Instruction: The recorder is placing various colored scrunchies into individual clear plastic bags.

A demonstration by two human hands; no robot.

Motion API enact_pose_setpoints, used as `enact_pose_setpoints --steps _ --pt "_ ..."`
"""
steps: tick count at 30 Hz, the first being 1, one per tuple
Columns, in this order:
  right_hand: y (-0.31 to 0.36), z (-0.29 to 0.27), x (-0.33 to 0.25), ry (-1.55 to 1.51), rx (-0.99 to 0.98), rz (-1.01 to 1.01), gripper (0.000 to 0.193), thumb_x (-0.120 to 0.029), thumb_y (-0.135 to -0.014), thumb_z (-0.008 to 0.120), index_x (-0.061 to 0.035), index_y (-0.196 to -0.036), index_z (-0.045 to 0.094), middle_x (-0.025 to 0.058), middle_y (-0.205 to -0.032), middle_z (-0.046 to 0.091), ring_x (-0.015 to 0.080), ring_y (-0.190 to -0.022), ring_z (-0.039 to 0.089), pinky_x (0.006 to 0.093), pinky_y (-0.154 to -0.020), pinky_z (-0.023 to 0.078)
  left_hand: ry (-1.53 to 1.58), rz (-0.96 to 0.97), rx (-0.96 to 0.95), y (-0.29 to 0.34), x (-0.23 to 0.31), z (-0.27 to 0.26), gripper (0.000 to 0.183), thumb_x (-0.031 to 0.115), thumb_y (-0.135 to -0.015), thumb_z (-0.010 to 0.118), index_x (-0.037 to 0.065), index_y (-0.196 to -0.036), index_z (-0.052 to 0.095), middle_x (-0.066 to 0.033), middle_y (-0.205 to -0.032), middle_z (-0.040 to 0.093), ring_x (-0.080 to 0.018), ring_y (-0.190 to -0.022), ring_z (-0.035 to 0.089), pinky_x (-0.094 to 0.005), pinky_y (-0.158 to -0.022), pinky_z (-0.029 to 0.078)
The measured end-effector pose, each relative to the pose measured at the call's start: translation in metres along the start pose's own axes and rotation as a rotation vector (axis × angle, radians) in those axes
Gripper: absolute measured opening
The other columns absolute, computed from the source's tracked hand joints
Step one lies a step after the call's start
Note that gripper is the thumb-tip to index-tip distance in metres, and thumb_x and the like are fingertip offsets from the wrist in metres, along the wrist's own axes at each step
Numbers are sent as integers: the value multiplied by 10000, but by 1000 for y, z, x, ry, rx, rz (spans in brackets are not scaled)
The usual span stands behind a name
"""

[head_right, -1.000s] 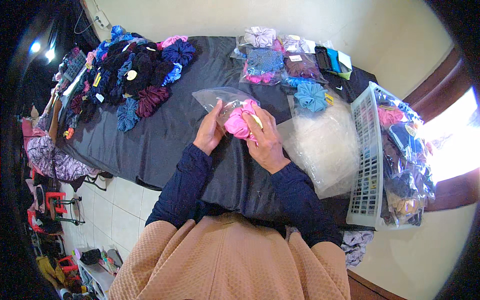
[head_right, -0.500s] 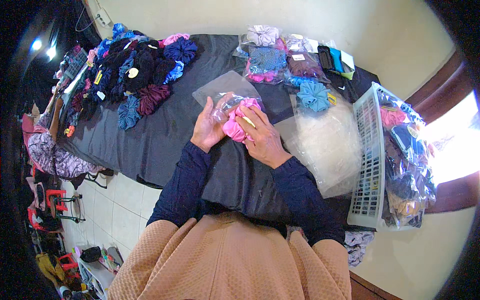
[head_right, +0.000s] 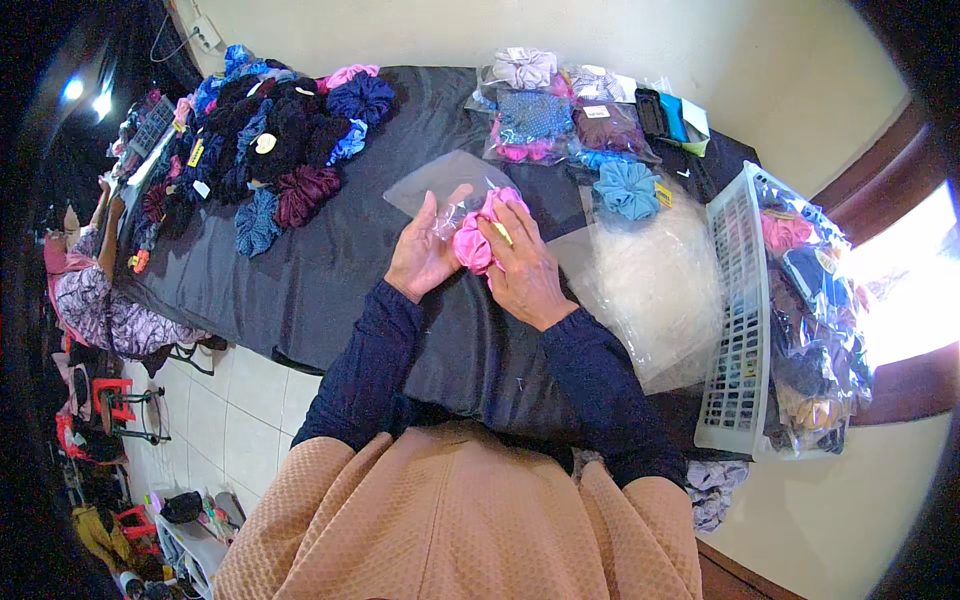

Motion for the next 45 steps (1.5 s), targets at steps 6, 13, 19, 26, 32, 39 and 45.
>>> enact_pose_setpoints --steps 6,13,19,26,32,39,45 --pt "-4 7 10 48 35 43 517 74 -677 560 -83 -1167 611 159 -1338 458 376 -1251 405 416 -1051 360 -131 -11 3 -5 -3 2 538 454 -978 381 101 -1384 388 -78 -1374 455 -217 -1217 480 -415 -1028 387" --pt "-3 18 19 -101 116 135 513 103 -658 531 -85 -1124 635 165 -1320 473 379 -1212 438 424 -1020 385 -71 3 -21 -6 0 -1 493 428 -984 395 113 -1362 416 -63 -1319 502 -198 -1193 490 -378 -1004 405" --pt "0 15 18 -85 120 67 472 102 -649 530 -49 -1081 644 175 -1293 484 381 -1203 435 425 -1008 393 -55 84 -2 -4 2 5 461 397 -982 416 105 -1338 446 -102 -1314 502 -233 -1203 479 -388 -1035 371" --pt "-2 12 15 -49 129 114 561 95 -660 537 -48 -1200 583 184 -1263 491 390 -1184 440 431 -1001 396 -126 53 -39 -2 -4 9 507 406 -979 410 79 -1365 409 -80 -1347 484 -224 -1241 456 -397 -1057 346" --pt "-2 9 12 -194 193 118 558 90 -686 546 -52 -1225 575 180 -1302 495 360 -1195 470 414 -1020 376 -137 8 -46 -3 -6 3 518 419 -982 396 89 -1382 393 -76 -1370 459 -217 -1245 451 -398 -1050 355" --pt "0 11 18 -170 164 18 471 11 -708 575 -33 -1177 592 178 -1214 536 361 -1114 500 400 -959 407 -200 98 10 -1 -4 12 544 460 -983 367 111 -1399 371 -98 -1383 446 -223 -1258 438 -396 -1054 350" --pt "3 16 18 -175 183 193 495 29 -696 561 -28 -1187 582 177 -1127 525 360 -1048 490 418 -930 409 -155 96 -83 -4 -3 13 595 491 -974 348 106 -1427 332 -141 -1422 395 -269 -1308 381 -415 -1090 302"
Point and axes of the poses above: each hand's wrist, its own y-axis away from the middle knuckle, its own z-axis out of the palm, x = y × z, the point moved 1 cm from there along -y, towards the middle knuckle
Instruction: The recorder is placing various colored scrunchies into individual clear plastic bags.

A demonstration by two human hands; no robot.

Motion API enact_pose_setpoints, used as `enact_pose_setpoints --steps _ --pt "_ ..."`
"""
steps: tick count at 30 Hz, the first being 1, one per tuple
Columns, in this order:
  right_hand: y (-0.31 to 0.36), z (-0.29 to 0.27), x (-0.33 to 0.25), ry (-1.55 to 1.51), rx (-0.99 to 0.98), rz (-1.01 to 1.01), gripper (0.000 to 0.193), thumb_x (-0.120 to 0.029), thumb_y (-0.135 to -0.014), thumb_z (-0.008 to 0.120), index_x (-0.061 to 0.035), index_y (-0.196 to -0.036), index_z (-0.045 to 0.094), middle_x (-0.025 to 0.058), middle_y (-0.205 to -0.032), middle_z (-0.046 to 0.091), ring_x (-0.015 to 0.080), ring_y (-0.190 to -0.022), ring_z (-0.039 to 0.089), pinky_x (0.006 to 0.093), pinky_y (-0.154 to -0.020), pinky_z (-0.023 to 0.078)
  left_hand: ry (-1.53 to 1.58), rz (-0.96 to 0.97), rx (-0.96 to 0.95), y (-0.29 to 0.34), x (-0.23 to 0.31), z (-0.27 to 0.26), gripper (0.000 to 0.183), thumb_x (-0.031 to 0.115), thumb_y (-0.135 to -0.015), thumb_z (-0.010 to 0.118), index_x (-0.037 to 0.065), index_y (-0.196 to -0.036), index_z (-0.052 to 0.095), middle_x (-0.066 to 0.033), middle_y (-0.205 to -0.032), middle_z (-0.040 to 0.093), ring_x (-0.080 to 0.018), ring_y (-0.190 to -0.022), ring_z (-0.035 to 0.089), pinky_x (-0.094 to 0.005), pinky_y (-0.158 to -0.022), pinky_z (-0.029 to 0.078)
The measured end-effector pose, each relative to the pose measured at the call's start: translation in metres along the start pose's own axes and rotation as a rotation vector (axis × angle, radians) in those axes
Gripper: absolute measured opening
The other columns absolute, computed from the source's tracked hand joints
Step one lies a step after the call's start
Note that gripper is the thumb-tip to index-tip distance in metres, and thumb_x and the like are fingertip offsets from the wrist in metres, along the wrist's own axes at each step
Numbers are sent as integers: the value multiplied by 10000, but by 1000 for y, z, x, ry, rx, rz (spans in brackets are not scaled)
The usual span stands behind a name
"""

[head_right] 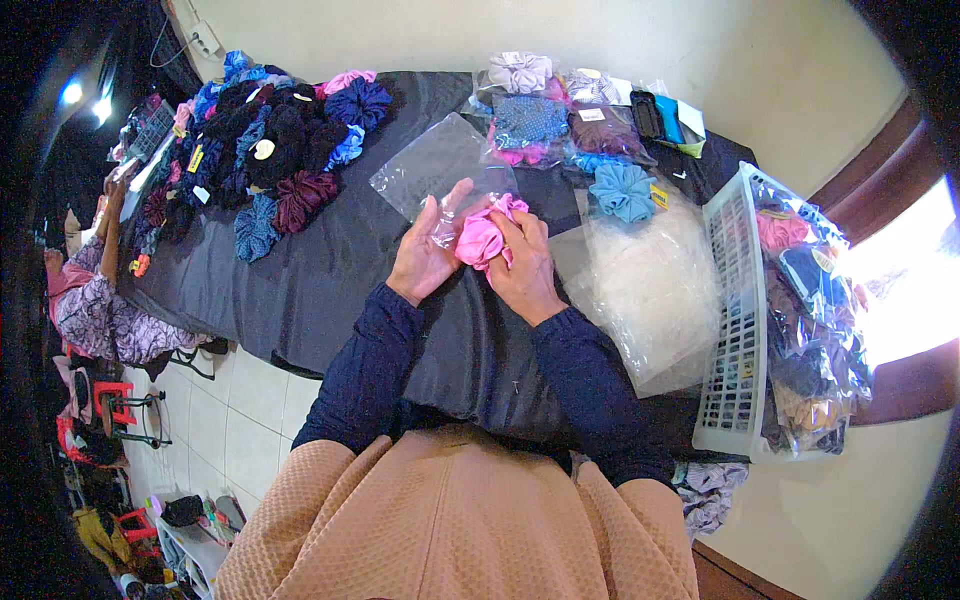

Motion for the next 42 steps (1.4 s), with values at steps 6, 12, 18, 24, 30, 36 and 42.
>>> enact_pose_setpoints --steps 6,12,18,24,30,36,42 --pt "-1 -2 -1 -4 -52 -14 595 76 -678 535 -54 -1259 550 170 -1156 496 347 -1076 465 378 -964 374 -11 -30 -3 1 -2 2 590 484 -978 346 93 -1422 344 -122 -1428 392 -246 -1308 382 -413 -1089 304" --pt "-6 -7 -1 -99 -78 -86 617 99 -672 548 -90 -1259 566 163 -1151 507 354 -1091 469 395 -953 392 -85 -54 38 2 -3 -4 584 469 -982 355 80 -1419 351 -102 -1419 410 -222 -1302 388 -390 -1088 301" --pt "-5 -5 -6 -120 -9 -85 625 128 -664 519 -61 -1258 557 167 -1203 498 340 -1156 456 385 -1005 350 -230 52 34 -4 -5 -8 567 462 -987 352 69 -1394 391 -95 -1410 423 -211 -1281 415 -371 -1092 285" --pt "-2 -3 -4 5 57 -94 622 107 -648 561 -64 -1247 568 169 -1205 497 346 -1141 470 401 -982 380 -288 19 89 -3 -14 -5 537 427 -999 343 58 -1385 399 -82 -1393 444 -195 -1269 429 -348 -1077 318" --pt "-3 -9 -8 49 93 -108 583 88 -651 584 -53 -1217 586 172 -1197 511 357 -1090 504 410 -945 415 -237 -68 81 2 -19 6 554 422 -984 412 80 -1414 346 -52 -1386 441 -165 -1249 446 -325 -1061 336" --pt "-3 -11 -8 123 -18 -125 536 -44 -709 599 -36 -1242 551 196 -1235 495 390 -1143 461 437 -983 385 -170 -180 48 4 -18 2 505 318 -962 511 97 -1393 365 -16 -1308 493 -134 -1168 500 -300 -981 413" --pt "-7 -16 -14 115 -135 -141 535 -181 -775 630 -31 -1276 520 199 -1304 457 392 -1206 410 460 -1019 331 -285 -185 166 -2 -21 -9 558 265 -944 561 141 -1423 303 -18 -1265 512 -125 -1098 535 -299 -926 449"
Point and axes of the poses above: each hand's wrist, its own y-axis away from the middle knuckle, its own z-axis out of the palm, x = y × z, the point moved 1 cm from there along -y, towards the middle knuckle
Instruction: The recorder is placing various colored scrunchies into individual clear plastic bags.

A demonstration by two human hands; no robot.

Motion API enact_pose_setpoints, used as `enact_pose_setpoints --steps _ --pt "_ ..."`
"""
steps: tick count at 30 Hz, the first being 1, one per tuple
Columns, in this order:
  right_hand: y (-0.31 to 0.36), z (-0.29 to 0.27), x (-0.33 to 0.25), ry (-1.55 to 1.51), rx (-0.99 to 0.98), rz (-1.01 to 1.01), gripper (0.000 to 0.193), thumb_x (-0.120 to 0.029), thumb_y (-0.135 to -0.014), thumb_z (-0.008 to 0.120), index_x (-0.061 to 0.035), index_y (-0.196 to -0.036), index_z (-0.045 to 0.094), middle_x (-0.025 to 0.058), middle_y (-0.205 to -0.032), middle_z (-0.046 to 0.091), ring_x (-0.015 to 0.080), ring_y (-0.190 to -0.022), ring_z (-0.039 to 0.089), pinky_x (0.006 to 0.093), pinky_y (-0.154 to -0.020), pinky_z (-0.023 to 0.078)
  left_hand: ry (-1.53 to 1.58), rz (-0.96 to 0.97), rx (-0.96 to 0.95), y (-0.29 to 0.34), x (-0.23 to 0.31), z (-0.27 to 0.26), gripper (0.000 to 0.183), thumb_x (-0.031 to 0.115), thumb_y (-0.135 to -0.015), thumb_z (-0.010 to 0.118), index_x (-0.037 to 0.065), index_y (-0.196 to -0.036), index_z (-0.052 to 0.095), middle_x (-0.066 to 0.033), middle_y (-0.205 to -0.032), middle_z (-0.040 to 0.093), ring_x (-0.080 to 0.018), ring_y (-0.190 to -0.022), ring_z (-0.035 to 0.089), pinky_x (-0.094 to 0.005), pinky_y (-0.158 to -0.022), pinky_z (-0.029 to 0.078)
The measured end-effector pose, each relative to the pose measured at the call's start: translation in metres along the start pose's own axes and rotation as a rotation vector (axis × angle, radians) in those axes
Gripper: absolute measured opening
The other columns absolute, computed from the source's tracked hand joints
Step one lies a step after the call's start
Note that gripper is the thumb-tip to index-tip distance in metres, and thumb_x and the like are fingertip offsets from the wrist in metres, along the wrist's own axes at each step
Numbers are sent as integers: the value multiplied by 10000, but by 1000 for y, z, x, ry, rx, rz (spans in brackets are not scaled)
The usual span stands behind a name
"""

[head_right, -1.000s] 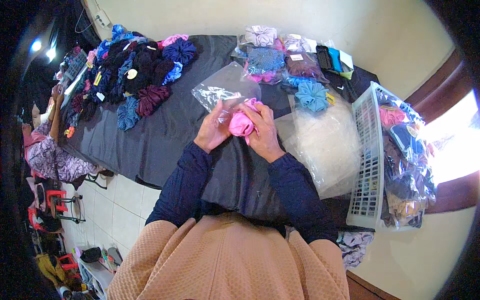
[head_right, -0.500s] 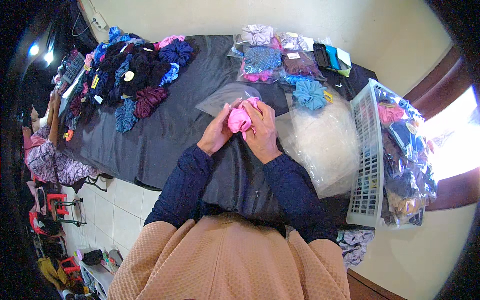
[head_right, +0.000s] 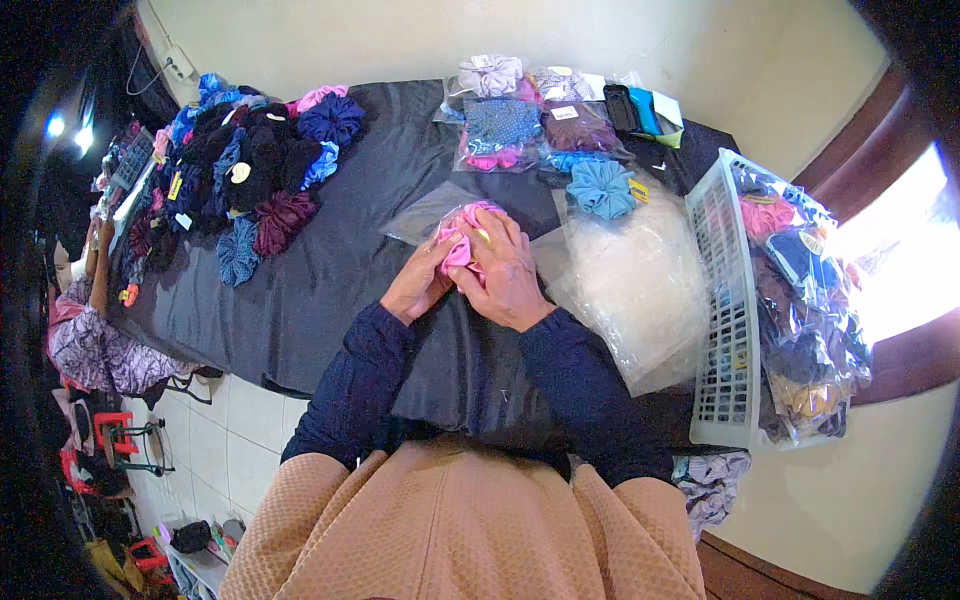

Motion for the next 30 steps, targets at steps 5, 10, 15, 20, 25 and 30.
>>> enact_pose_setpoints --steps 5,10,15,20,25,30 --pt "2 9 8 76 49 1 459 -134 -780 606 -45 -1228 565 158 -1261 502 360 -1167 444 441 -976 374 -12 78 15 0 -4 3 713 267 -951 550 159 -1494 102 -25 -1350 444 -140 -1154 495 -316 -942 431" --pt "2 6 10 20 125 51 458 -13 -741 576 -49 -1197 591 169 -1216 532 357 -1124 484 419 -960 400 -16 72 9 1 -5 9 669 301 -966 508 161 -1495 122 -28 -1379 425 -158 -1200 462 -342 -999 383" --pt "4 4 11 9 171 86 512 53 -681 561 -93 -1168 621 159 -1204 533 359 -1107 481 428 -961 405 88 95 -38 0 -7 10 587 380 -981 437 164 -1472 197 -37 -1367 444 -179 -1168 495 -361 -958 426" --pt "5 7 15 -10 124 11 486 70 -629 551 -104 -1062 687 171 -1244 523 375 -1149 466 433 -987 388 219 95 -74 1 4 18 523 423 -990 378 173 -1439 282 -56 -1348 473 -214 -1178 506 -388 -962 436" --pt "3 10 21 -93 115 -38 497 74 -619 548 -127 -1047 703 181 -1262 513 376 -1187 447 434 -1012 360 259 200 -18 1 3 9 515 467 -992 322 174 -1416 304 -85 -1369 459 -235 -1217 485 -405 -994 421" --pt "-1 7 14 -132 148 -64 532 79 -626 550 -138 -1093 685 180 -1262 512 365 -1193 450 427 -1022 345 358 187 -44 1 7 2 534 481 -983 325 172 -1417 280 -121 -1399 428 -280 -1257 446 -457 -1027 379"
Point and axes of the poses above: each hand's wrist, its own y-axis away from the middle knuckle, its own z-axis out of the palm, x = y × z, the point moved 1 cm from there along -y, towards the middle knuckle
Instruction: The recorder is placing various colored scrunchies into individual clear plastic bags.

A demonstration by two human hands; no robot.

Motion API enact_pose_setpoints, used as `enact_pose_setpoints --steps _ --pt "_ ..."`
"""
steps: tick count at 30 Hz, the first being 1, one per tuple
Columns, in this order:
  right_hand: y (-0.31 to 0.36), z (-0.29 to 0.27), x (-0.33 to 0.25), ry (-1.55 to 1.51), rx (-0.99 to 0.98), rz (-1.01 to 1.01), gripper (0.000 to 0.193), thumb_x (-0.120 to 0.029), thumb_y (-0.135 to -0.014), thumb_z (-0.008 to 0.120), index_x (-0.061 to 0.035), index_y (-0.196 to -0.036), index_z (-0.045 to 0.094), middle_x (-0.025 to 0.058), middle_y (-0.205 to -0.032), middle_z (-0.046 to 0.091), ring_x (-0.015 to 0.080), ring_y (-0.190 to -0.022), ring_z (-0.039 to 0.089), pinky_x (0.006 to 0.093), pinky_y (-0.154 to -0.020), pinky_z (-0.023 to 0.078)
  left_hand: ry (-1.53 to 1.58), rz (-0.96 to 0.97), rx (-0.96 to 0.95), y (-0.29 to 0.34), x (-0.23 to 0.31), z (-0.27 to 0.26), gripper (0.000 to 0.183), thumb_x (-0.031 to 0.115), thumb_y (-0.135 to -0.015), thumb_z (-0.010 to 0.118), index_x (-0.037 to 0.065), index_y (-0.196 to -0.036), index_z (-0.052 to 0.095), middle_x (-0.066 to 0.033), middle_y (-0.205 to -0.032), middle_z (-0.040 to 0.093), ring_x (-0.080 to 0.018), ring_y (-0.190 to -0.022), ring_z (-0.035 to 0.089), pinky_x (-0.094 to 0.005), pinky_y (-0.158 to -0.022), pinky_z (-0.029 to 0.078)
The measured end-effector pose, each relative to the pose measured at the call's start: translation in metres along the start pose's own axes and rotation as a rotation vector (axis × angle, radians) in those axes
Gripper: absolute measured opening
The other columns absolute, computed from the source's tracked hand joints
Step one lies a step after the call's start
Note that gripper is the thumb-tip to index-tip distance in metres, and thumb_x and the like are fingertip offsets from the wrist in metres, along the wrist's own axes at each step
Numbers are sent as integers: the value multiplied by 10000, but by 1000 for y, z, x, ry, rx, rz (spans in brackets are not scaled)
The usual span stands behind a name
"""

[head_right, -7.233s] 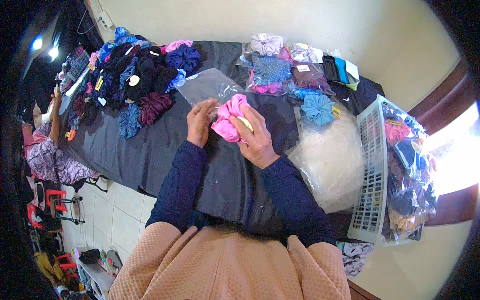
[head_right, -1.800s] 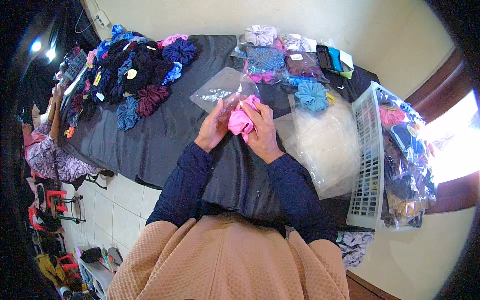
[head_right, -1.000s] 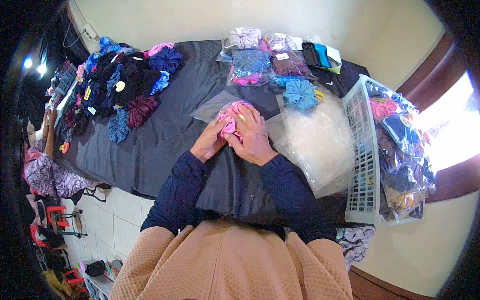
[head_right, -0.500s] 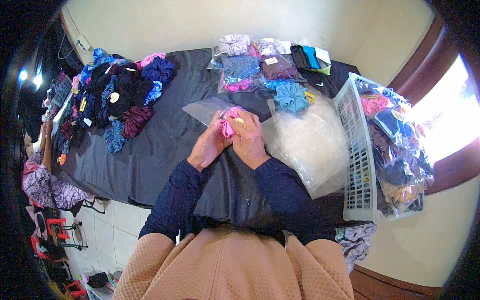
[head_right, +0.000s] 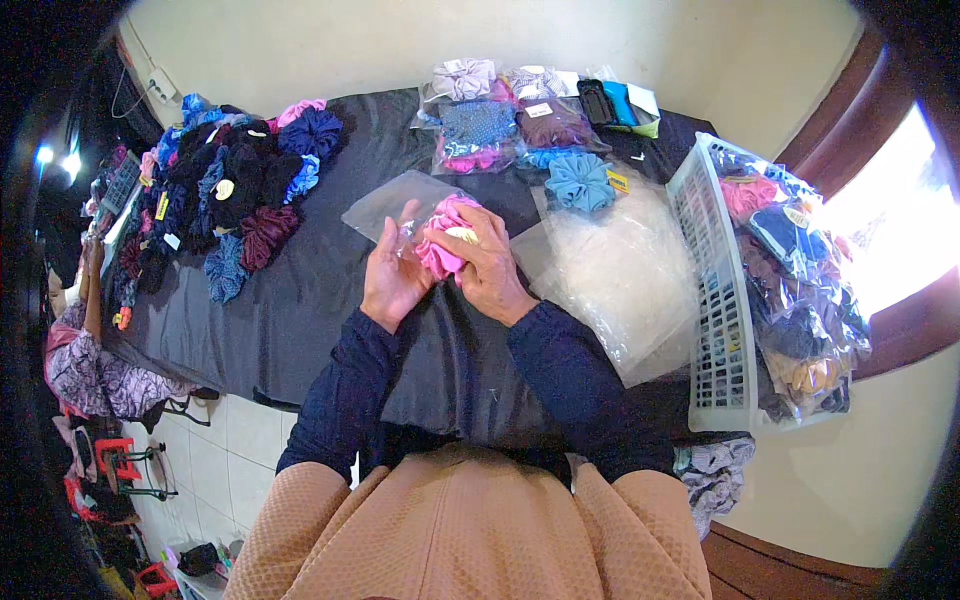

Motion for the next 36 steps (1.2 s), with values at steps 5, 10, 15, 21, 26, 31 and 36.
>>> enact_pose_setpoints --steps 5,10,15,21,26,31,36 --pt "3 -2 -2 -93 61 93 467 77 -654 552 -75 -1082 660 180 -1236 511 361 -1150 472 424 -990 375 129 -12 -4 1 2 0 530 500 -976 311 178 -1398 301 -150 -1421 399 -318 -1290 406 -495 -1035 357" --pt "8 0 -1 55 56 63 437 57 -663 563 -51 -1077 650 196 -1206 504 385 -1116 473 428 -974 388 103 15 -37 2 2 3 564 517 -975 282 192 -1435 273 -144 -1433 387 -313 -1307 385 -480 -1055 332" --pt "4 1 -10 182 -52 74 470 43 -675 567 -57 -1130 626 202 -1207 480 396 -1119 447 444 -969 385 115 14 -25 2 -1 2 574 508 -977 282 168 -1439 277 -147 -1431 387 -307 -1309 381 -477 -1080 297" --pt "1 0 -7 98 -31 76 531 60 -689 533 -75 -1199 593 210 -1225 476 400 -1128 437 454 -982 364 168 -55 51 1 -1 3 573 492 -981 290 132 -1428 290 -159 -1423 389 -312 -1310 375 -486 -1097 274" --pt "4 1 -4 74 42 36 402 18 -724 570 -34 -1122 607 199 -1204 500 392 -1101 467 442 -964 381 177 -37 -51 0 -1 2 584 546 -964 288 159 -1401 309 -132 -1417 400 -299 -1315 367 -469 -1087 281" --pt "6 0 -3 63 46 54 375 1 -730 582 -17 -1104 608 215 -1212 489 399 -1109 465 441 -963 383 176 -10 -83 3 1 7 603 539 -966 279 162 -1436 263 -137 -1440 373 -300 -1338 336 -467 -1107 244" --pt "6 2 -8 134 -76 66 480 27 -719 554 -53 -1191 588 237 -1234 456 408 -1144 428 452 -987 358 181 -13 -69 2 1 3 601 525 -969 288 141 -1432 290 -135 -1445 368 -298 -1336 339 -469 -1114 234"
Point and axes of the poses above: each hand's wrist, its own y-axis away from the middle knuckle, its own z-axis out of the palm, x = y × z, the point moved 1 cm from there along -y, towards the middle knuckle
